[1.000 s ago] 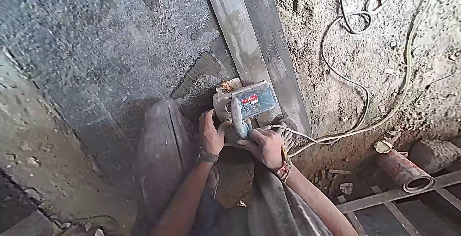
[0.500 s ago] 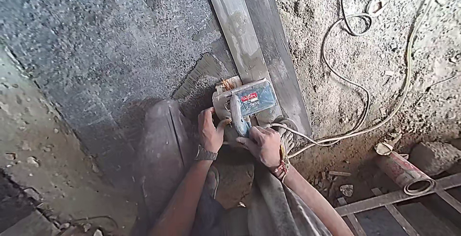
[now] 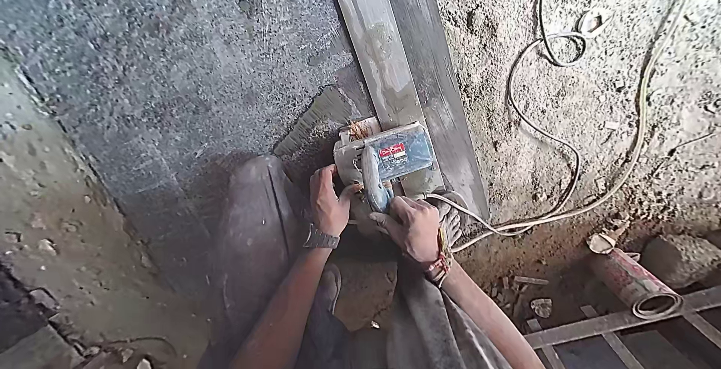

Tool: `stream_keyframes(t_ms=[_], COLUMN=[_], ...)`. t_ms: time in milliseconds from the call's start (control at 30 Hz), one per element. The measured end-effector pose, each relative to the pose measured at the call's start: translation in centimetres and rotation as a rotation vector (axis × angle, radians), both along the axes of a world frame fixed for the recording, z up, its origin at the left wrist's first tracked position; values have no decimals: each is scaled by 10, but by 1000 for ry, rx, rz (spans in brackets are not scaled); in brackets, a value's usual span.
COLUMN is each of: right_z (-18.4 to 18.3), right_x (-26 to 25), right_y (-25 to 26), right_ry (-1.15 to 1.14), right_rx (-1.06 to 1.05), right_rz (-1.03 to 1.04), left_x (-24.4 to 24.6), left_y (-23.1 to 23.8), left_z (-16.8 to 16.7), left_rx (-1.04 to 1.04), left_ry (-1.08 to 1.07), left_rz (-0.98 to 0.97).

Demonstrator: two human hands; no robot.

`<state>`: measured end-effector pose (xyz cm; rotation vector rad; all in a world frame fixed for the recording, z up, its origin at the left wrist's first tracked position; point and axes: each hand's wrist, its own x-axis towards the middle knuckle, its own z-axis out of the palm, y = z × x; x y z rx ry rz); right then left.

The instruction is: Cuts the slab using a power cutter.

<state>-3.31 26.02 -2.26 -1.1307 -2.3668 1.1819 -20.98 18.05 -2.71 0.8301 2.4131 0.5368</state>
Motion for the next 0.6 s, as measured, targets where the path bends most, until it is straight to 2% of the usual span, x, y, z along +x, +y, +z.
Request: stream_keyframes(t_ms=[600], right_z=[-3], right_x=[-12], right_y=[6], right_ry=[13], right_rx=[28], right_rz=[-37], left_x=[-11], left_y=[9], left_z=[1], left_rx=[13], left_ry=[-2], left_rz=[1])
